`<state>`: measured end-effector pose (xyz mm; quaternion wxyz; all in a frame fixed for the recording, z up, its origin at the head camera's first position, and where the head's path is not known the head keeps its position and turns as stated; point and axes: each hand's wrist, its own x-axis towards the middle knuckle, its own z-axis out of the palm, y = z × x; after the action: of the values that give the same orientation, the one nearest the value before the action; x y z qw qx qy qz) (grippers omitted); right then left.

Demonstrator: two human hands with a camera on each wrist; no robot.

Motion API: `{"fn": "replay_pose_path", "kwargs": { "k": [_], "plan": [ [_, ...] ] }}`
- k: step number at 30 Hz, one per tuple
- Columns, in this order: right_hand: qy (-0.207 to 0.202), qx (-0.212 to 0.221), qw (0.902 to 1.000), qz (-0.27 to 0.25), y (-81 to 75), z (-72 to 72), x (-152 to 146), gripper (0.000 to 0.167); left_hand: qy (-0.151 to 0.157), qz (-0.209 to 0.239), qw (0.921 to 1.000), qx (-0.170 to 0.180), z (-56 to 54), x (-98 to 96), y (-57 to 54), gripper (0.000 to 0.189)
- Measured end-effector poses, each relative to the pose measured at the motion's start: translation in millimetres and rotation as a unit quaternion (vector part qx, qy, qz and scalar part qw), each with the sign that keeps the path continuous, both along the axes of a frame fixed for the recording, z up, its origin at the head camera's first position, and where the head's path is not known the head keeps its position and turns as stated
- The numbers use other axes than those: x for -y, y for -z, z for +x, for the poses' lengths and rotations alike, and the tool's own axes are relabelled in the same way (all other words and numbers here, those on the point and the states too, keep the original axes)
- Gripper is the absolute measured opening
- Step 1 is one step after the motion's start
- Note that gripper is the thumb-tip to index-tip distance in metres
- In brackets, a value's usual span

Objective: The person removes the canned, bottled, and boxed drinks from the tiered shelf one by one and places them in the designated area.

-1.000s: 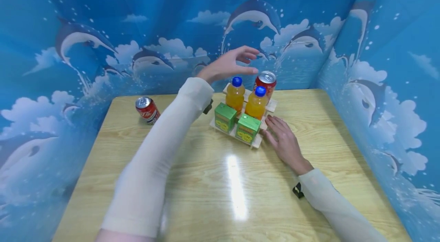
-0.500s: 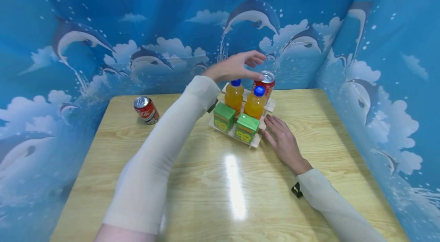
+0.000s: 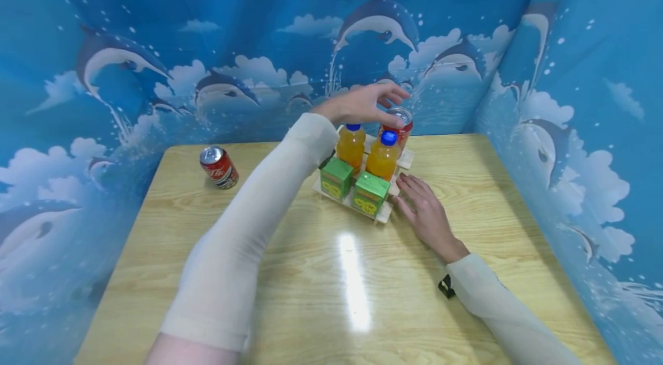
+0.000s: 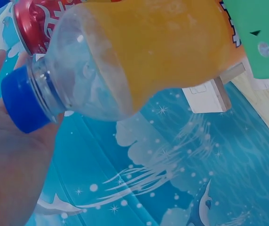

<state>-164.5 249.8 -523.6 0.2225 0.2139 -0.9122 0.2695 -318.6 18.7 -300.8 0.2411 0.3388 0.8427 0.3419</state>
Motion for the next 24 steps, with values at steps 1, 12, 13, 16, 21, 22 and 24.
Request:
{"fn": "replay_pose_path", "kwargs": {
  "k": [1,12,13,16,21,22,24],
  "plan": [
    [0.000,-0.001,1.0000,0.000,0.1,0.1,0.0,0.050,0.003,-0.002,1.0000,-0.001,-0.5,-1.3,0.5,0.074],
    [-0.001,-0.010,0.9999,-0.006,4.4,-0.7,0.0,0.049,0.023,-0.029,0.9993,-0.008,-7.2,-12.2,7.9,0.076],
    [0.000,-0.011,0.9999,-0.006,4.6,-0.8,0.0,0.049,0.023,-0.032,0.9992,-0.007,-7.8,-13.1,8.1,0.076],
    [0.001,-0.010,0.9999,-0.004,4.3,-0.4,-0.2,0.050,0.020,-0.044,0.9988,-0.003,-8.6,-16.2,7.2,0.076],
    [0.002,-0.005,1.0000,0.002,3.2,-0.3,-1.1,0.050,0.019,-0.091,0.9956,-0.009,-8.0,-20.7,2.1,0.078],
    [0.002,-0.003,1.0000,0.003,3.1,-0.4,-1.3,0.050,0.019,-0.103,0.9944,-0.010,-7.5,-21.6,0.5,0.078],
    [0.003,0.000,1.0000,0.005,2.9,-0.4,-1.6,0.050,0.020,-0.125,0.9918,-0.011,-6.3,-23.9,-2.0,0.079]
  ]
}}
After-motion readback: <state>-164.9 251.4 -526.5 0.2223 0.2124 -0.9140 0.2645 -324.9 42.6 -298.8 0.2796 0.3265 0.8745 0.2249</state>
